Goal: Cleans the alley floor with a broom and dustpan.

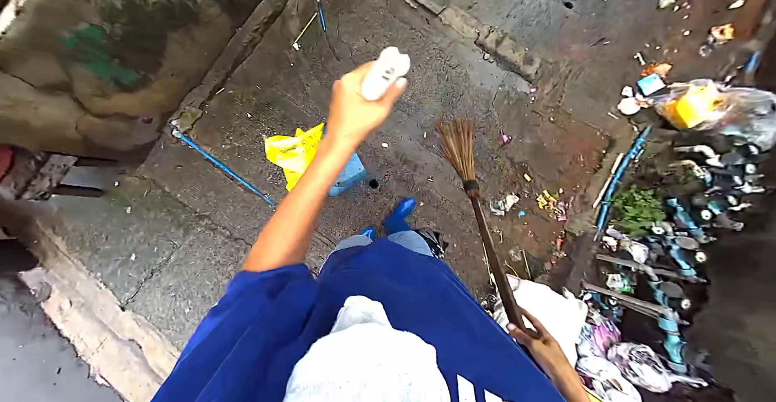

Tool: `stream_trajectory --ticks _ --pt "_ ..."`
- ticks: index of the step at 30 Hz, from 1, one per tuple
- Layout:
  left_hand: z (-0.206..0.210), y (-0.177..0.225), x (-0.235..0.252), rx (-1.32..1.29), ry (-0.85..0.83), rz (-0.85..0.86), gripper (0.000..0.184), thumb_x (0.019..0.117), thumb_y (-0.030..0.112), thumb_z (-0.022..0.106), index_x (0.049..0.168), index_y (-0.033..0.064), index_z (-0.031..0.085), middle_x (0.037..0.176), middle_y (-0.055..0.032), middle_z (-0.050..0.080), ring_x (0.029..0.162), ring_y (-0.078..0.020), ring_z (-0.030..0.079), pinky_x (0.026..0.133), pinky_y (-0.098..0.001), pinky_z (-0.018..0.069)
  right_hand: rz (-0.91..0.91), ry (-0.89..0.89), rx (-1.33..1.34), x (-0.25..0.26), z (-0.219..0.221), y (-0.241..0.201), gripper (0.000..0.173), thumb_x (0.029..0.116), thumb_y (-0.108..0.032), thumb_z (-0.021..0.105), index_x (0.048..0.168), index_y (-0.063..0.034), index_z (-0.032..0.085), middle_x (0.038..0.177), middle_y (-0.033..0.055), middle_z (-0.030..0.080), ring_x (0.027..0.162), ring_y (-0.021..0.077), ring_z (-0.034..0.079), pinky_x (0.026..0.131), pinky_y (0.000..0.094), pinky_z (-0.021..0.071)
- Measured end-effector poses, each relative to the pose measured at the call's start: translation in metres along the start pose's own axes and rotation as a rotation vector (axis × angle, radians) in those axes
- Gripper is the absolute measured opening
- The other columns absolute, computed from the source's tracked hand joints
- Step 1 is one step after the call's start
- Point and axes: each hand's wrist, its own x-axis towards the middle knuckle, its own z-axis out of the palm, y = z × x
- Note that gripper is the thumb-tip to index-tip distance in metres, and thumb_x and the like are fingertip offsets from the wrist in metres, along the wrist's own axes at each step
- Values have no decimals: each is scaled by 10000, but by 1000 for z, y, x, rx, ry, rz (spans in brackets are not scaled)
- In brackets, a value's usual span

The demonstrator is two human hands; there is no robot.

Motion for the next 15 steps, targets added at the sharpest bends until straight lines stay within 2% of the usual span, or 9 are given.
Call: stream_trajectory --ticks 2,4,6,7,8,9,11,13,15 --pt "-37 -46 12 101 6 -75 279 914 259 724 932 -15 673 785 -16 655 702 -33 608 726 -275 534 -52 49 -220 57 -19 -55 554 1032 -116 621 1556 -130 442 927 167 636 588 170 497 511 370 433" --pt "-65 -85 11 164 -21 -142 281 903 249 734 877 -12 631 756 -11 603 684 -26 563 710 -259 500 -93 58 -406 114 -37 -119 533 1036 -162 635 1544 -158 475 1005 209 657 637 244 531 553 451 452" --pt "-81 -116 6 207 -73 -212 269 902 224 737 855 3 591 752 -1 553 686 -24 521 709 -242 469 -138 57 -608 161 -46 -184 522 1029 -215 650 1529 -159 508 1190 289 673 911 430 657 772 641 509" --pt "-86 -126 3 231 -110 -265 257 904 191 735 863 -16 590 768 -27 560 709 -49 527 726 -266 472 -137 56 -694 174 -39 -213 517 1033 -226 640 1530 -155 517 1284 321 644 1099 513 640 917 719 463" --pt "-90 -134 5 255 -144 -309 248 911 159 734 875 -39 589 787 -63 571 734 -85 536 743 -300 473 -119 52 -774 182 -25 -240 507 1041 -232 616 1532 -152 517 1345 331 614 1218 546 588 997 746 409" --pt "-92 -144 4 276 -173 -350 241 917 143 737 899 -57 604 818 -102 601 767 -124 564 766 -338 485 -94 48 -859 184 -5 -259 493 1042 -224 593 1523 -134 524 1360 338 602 1259 561 562 1015 761 392" --pt "-94 -164 0 287 -207 -422 237 915 135 741 966 -75 644 931 -188 680 906 -245 661 880 -462 527 -40 26 -1035 188 51 -283 475 1035 -220 554 1498 -122 530 1330 330 621 1234 550 589 967 746 446" --pt "-93 -183 -8 283 -185 -486 251 901 99 763 1044 -84 668 1064 -248 694 1025 -346 673 955 -549 508 -7 -95 -1147 187 100 -290 486 1037 -244 538 1520 -187 516 1339 289 637 1234 514 608 966 717 473" --pt "-96 -205 -13 266 -118 -537 263 891 42 762 1103 -84 674 1148 -269 672 1084 -367 653 992 -540 491 -33 -240 -1162 185 127 -298 520 1045 -282 546 1560 -270 473 1367 247 639 1256 487 604 997 706 459"
